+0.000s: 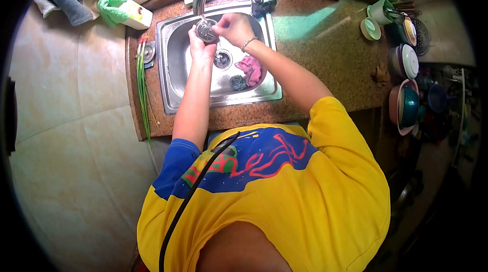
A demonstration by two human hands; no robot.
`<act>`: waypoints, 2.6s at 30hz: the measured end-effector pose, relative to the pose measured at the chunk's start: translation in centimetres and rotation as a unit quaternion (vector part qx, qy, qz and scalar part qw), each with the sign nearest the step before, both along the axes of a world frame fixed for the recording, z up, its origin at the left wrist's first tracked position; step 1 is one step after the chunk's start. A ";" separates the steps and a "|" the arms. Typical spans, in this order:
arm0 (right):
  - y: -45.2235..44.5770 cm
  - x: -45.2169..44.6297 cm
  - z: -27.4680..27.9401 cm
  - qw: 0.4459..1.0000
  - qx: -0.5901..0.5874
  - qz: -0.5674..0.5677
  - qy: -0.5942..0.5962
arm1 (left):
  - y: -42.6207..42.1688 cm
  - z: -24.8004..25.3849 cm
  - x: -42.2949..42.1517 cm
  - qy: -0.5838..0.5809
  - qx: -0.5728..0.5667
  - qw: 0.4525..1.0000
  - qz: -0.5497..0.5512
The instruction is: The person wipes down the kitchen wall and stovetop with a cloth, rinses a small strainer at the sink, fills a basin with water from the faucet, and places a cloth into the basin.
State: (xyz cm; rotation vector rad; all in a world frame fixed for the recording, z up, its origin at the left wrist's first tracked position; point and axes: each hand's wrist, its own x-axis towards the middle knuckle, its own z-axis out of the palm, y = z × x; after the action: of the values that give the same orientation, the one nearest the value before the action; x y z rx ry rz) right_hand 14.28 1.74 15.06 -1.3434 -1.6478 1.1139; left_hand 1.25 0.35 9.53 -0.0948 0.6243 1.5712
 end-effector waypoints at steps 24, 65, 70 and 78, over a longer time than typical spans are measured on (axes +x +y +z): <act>0.2 -0.2 -1.0 0.984 -0.096 -0.067 0.134 | 0.7 0.2 0.2 -0.011 0.005 1.000 -0.003; -1.3 -1.6 -0.8 0.995 0.096 -0.019 -0.014 | -0.8 1.0 -1.2 0.000 0.025 0.997 -0.077; 0.0 -1.0 -0.6 0.966 -0.174 0.046 0.185 | -0.7 0.9 -1.6 -0.023 0.043 0.993 -0.106; 1.2 -1.3 -1.8 0.947 -0.206 0.056 0.241 | -2.0 1.7 -0.4 0.140 -0.109 0.983 -0.047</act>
State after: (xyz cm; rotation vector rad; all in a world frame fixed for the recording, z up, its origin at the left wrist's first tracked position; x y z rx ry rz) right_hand 13.00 2.95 13.28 -1.1007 -1.1797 1.7666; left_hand 0.84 -1.62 11.22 -0.0079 1.0070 1.4326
